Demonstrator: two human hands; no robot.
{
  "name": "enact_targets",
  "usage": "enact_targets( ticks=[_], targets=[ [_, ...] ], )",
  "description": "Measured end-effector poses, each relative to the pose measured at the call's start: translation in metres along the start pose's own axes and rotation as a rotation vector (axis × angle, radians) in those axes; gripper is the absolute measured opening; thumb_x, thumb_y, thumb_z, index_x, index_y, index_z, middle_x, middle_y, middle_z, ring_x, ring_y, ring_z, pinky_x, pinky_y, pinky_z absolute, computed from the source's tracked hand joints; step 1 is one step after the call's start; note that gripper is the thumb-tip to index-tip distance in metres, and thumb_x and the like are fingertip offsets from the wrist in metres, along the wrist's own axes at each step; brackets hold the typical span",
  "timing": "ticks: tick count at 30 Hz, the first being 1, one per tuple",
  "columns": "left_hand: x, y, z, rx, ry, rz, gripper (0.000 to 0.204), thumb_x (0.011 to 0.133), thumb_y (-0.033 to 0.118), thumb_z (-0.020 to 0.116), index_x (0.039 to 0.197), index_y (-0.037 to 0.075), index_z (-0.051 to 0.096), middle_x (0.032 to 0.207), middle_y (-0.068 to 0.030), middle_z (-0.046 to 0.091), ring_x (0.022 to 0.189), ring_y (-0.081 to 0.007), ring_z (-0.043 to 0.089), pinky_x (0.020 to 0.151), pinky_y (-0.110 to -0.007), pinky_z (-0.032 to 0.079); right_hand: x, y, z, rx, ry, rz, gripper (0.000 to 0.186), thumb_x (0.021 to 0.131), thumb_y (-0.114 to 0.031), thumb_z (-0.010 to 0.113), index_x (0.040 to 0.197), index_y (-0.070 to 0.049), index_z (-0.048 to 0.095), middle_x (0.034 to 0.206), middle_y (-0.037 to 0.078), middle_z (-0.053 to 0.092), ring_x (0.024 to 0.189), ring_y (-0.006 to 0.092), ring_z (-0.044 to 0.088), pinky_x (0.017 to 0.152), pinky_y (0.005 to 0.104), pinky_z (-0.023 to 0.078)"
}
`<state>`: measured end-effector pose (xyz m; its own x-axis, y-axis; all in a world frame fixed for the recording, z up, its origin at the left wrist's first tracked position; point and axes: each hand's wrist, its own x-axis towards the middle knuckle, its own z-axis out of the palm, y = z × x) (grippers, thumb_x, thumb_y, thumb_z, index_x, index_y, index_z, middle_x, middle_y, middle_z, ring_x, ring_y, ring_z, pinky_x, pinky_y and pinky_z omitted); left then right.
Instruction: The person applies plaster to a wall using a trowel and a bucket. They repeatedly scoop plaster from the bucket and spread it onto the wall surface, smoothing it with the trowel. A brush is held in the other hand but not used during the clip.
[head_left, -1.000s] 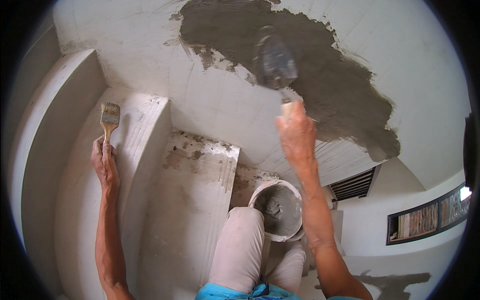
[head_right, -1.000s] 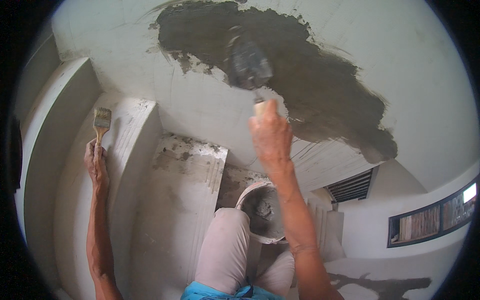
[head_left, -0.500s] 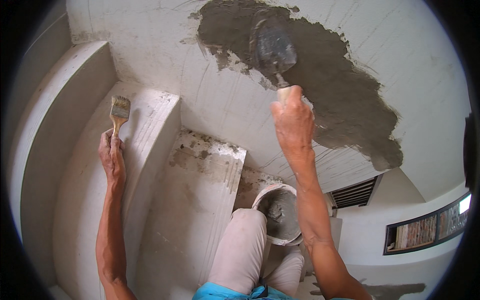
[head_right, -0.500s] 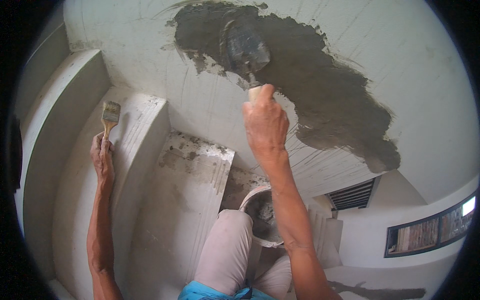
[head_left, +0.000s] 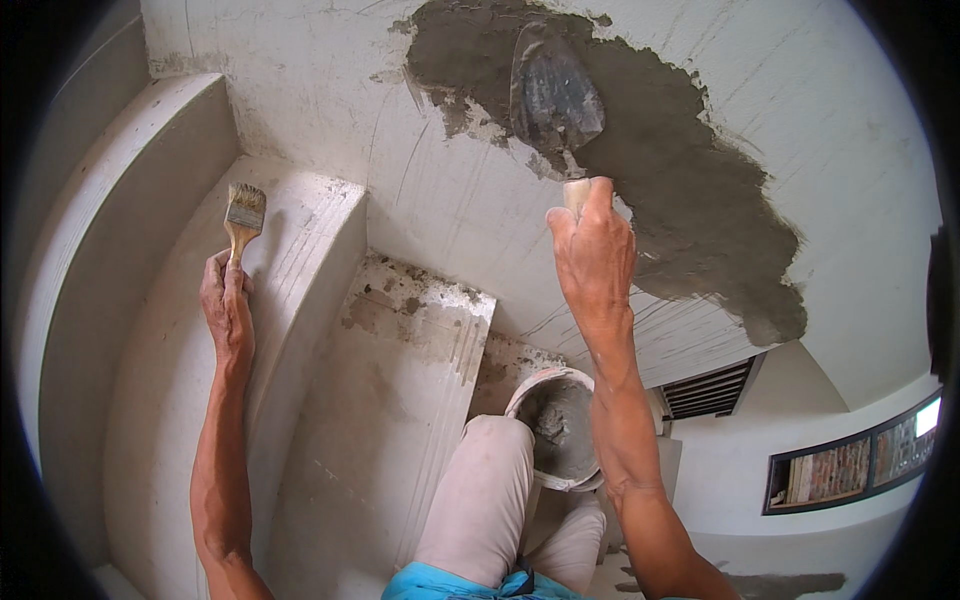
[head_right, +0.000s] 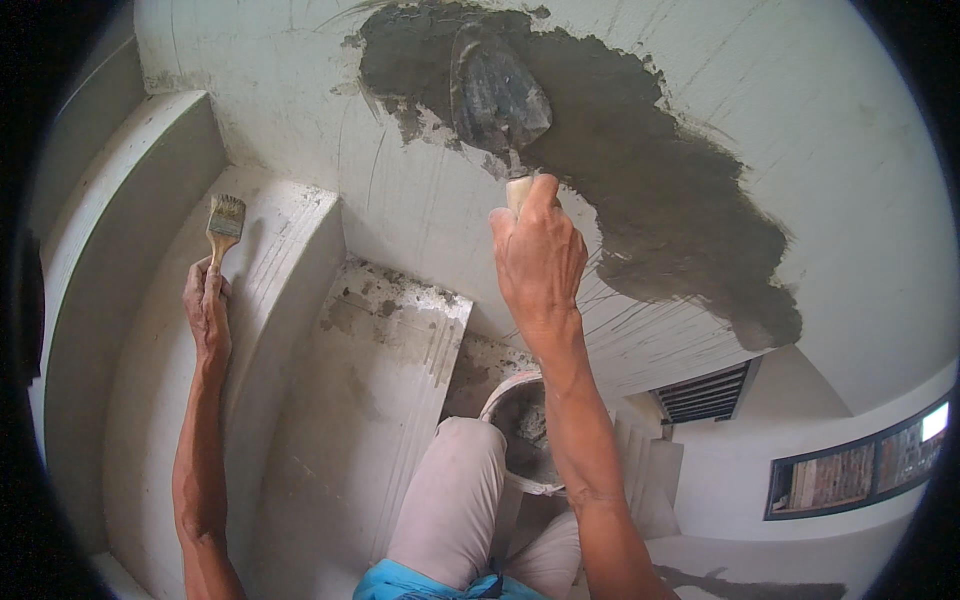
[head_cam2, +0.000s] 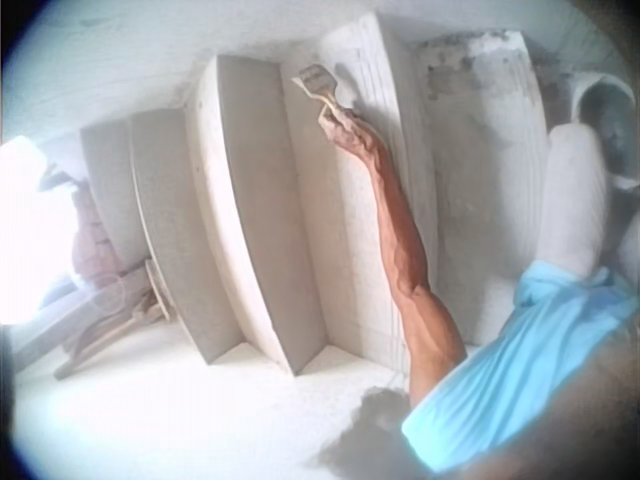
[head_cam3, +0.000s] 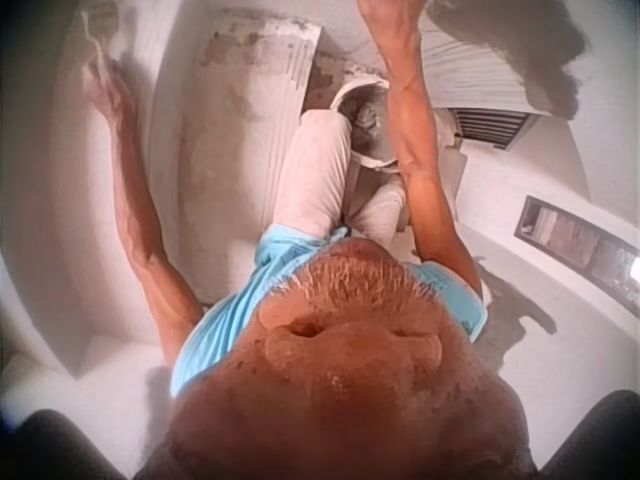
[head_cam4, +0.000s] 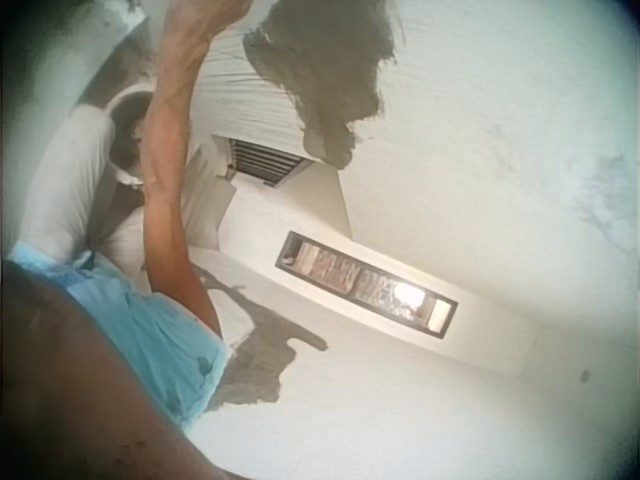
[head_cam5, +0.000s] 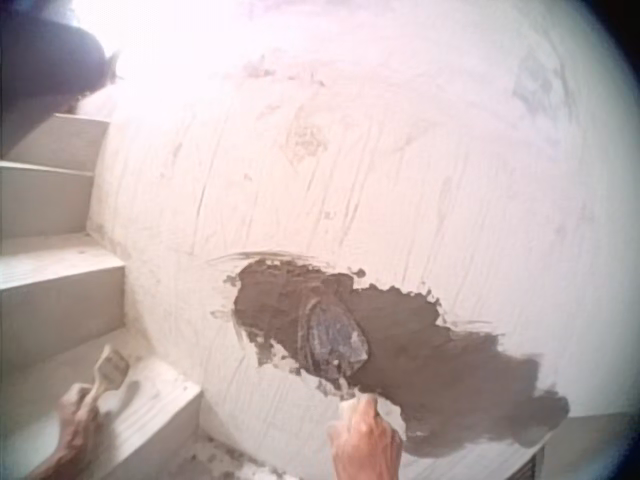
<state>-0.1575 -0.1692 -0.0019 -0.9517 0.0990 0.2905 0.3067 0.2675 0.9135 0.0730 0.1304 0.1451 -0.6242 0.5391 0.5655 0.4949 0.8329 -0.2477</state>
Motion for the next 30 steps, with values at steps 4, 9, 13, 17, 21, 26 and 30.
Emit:
enact_targets(
  ticks=[4, 9, 13, 17, 21, 26, 30],
  targets=[
    [0.001, 0.002, 0.002, -0.008, -0.009, -0.001, 0.03, 0.102, 0.024, 0.047, 0.109, 0.0, 0.062, 0.075, -0.0018, 0.051, 0.067, -0.0113, 0.046, 0.062, -0.03, 0.038, -0.009, 0.001, 0.025, -0.037, -0.181, 0.073, 0.026, 0.09, -0.015, 0.06, 0.101, 0.004, 0.047, 0.079, 0.028, 0.066, 0.074, 0.0437, 0.07, 0.069, 0.0509, 0.056],
    [0.001, -0.001, 0.0, -0.011, 0.003, 0.038, 0.029, 0.102, 0.024, 0.047, 0.108, 0.0, 0.062, 0.075, -0.0011, 0.051, 0.067, -0.0107, 0.044, 0.061, -0.029, 0.037, -0.034, 0.0, 0.027, 0.032, -0.248, 0.066, 0.022, 0.089, -0.013, 0.058, 0.097, 0.004, 0.047, 0.077, 0.028, 0.064, 0.074, 0.046, 0.068, 0.07, 0.0521, 0.055],
    [-0.002, 0.001, 0.0, -0.019, 0.008, 0.051, 0.029, 0.102, 0.024, 0.047, 0.109, 0.0, 0.062, 0.075, -0.0008, 0.051, 0.067, -0.0104, 0.044, 0.061, -0.029, 0.037, -0.024, 0.006, 0.014, 0.091, -0.1, 0.041, 0.023, 0.09, -0.015, 0.059, 0.097, 0.003, 0.047, 0.078, 0.028, 0.065, 0.074, 0.0463, 0.068, 0.071, 0.0527, 0.054],
    [-0.001, 0.004, 0.0, 0.012, 0.004, 0.009, 0.03, 0.102, 0.024, 0.047, 0.11, 0.0, 0.062, 0.075, -0.001, 0.051, 0.068, -0.0104, 0.044, 0.062, -0.029, 0.037, -0.013, 0.013, 0.022, 0.037, -0.013, 0.041, 0.025, 0.091, -0.016, 0.059, 0.1, 0.002, 0.045, 0.081, 0.029, 0.065, 0.075, 0.0463, 0.068, 0.071, 0.0531, 0.055],
    [0.0, 0.004, 0.002, 0.002, -0.003, 0.027, 0.029, 0.101, 0.024, 0.047, 0.11, 0.0, 0.062, 0.075, -0.001, 0.051, 0.068, -0.0107, 0.045, 0.062, -0.029, 0.037, -0.03, 0.015, 0.048, -0.101, -0.235, 0.104, 0.026, 0.092, -0.016, 0.057, 0.103, 0.002, 0.043, 0.083, 0.03, 0.065, 0.076, 0.0465, 0.068, 0.07, 0.0535, 0.055],
    [-0.001, 0.0, -0.001, -0.021, 0.009, 0.036, 0.028, 0.101, 0.022, 0.047, 0.109, -0.001, 0.061, 0.075, -0.001, 0.05, 0.068, -0.0109, 0.045, 0.062, -0.03, 0.037, -0.049, 0.009, 0.047, -0.018, -0.266, 0.03, 0.024, 0.091, -0.015, 0.058, 0.1, 0.002, 0.044, 0.085, 0.03, 0.065, 0.075, 0.0463, 0.068, 0.069, 0.0531, 0.055],
    [-0.001, 0.004, 0.0, -0.021, -0.006, 0.026, 0.027, 0.1, 0.021, 0.047, 0.109, -0.001, 0.061, 0.075, -0.0011, 0.05, 0.068, -0.0111, 0.045, 0.062, -0.03, 0.037, -0.024, 0.003, 0.025, -0.002, -0.127, 0.025, 0.023, 0.09, -0.013, 0.059, 0.099, 0.002, 0.045, 0.086, 0.03, 0.065, 0.076, 0.046, 0.068, 0.068, 0.0528, 0.055]
  ],
)
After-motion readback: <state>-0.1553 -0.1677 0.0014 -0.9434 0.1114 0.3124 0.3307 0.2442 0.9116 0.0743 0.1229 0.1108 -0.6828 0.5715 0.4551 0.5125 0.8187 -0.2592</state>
